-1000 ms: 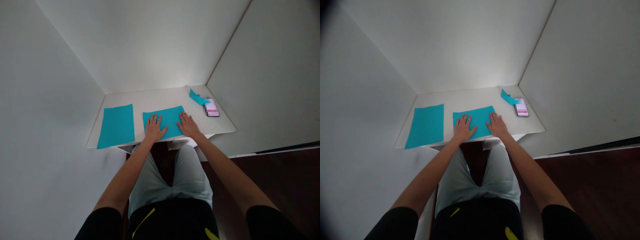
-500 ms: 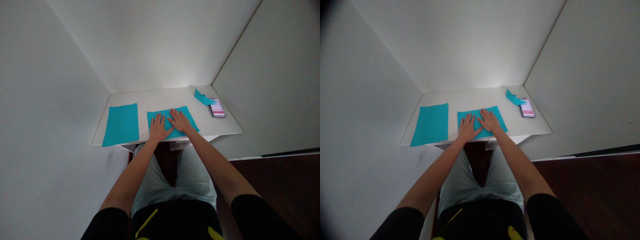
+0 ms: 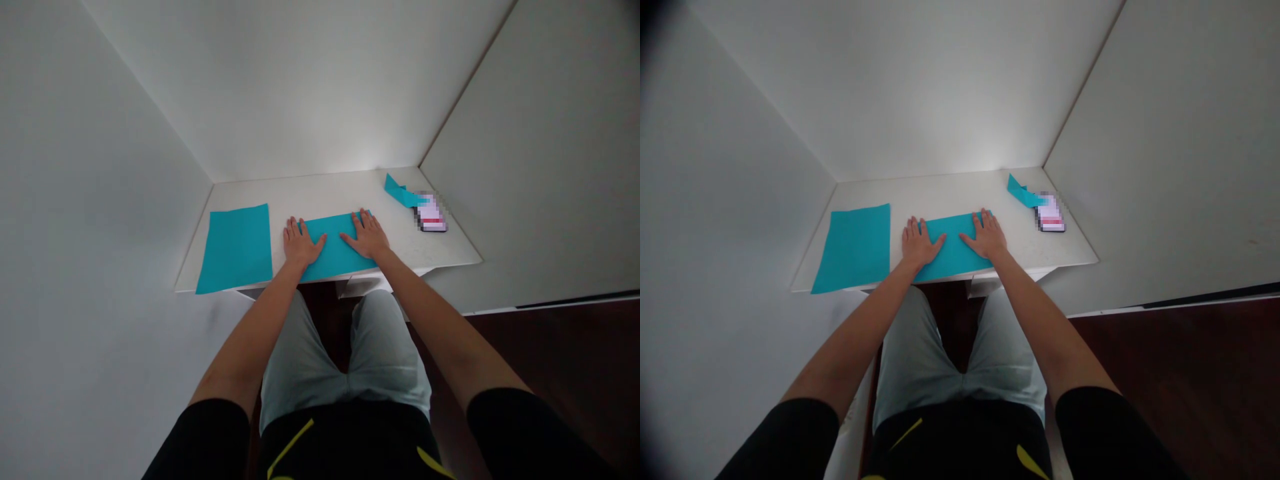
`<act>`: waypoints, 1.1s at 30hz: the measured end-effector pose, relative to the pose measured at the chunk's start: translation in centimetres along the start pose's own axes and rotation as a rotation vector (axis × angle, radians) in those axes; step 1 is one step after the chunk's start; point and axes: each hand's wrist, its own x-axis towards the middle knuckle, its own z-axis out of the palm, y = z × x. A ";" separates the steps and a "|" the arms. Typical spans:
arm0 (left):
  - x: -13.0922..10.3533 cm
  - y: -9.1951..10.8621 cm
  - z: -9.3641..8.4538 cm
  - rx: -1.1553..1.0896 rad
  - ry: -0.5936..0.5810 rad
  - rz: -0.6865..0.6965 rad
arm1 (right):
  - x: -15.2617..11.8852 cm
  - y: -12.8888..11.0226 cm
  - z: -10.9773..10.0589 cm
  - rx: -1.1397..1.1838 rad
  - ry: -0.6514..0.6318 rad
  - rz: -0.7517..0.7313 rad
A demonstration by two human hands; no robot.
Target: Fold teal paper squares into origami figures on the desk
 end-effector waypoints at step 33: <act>-3.4 0.3 0.3 0.077 -0.025 0.226 | -3.8 -2.7 0.6 -0.007 -0.021 -0.328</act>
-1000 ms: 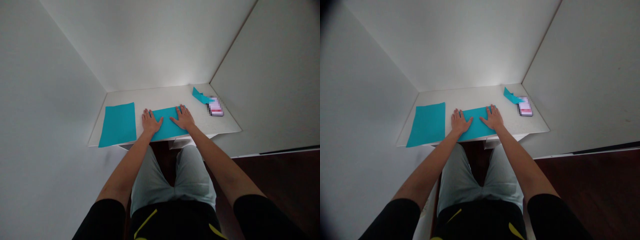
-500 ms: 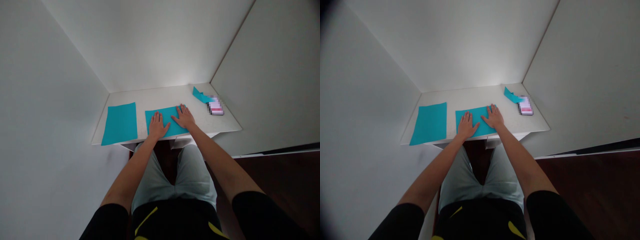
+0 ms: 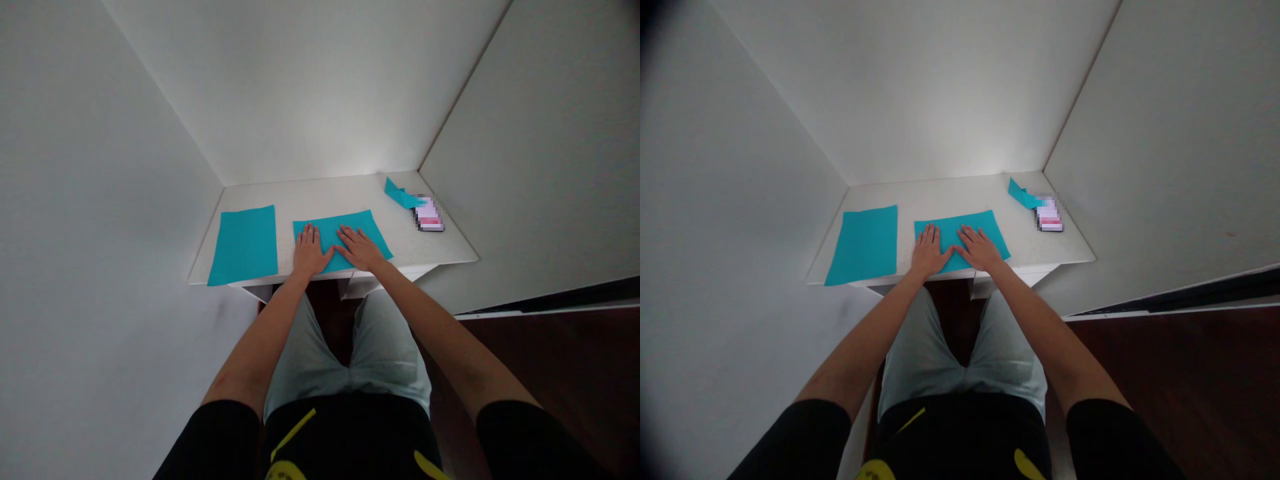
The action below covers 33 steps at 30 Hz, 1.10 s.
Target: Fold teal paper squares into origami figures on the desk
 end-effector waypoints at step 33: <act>-6.9 -3.5 -5.4 -0.156 -0.088 0.253 | -4.1 6.5 -2.5 0.402 0.308 0.237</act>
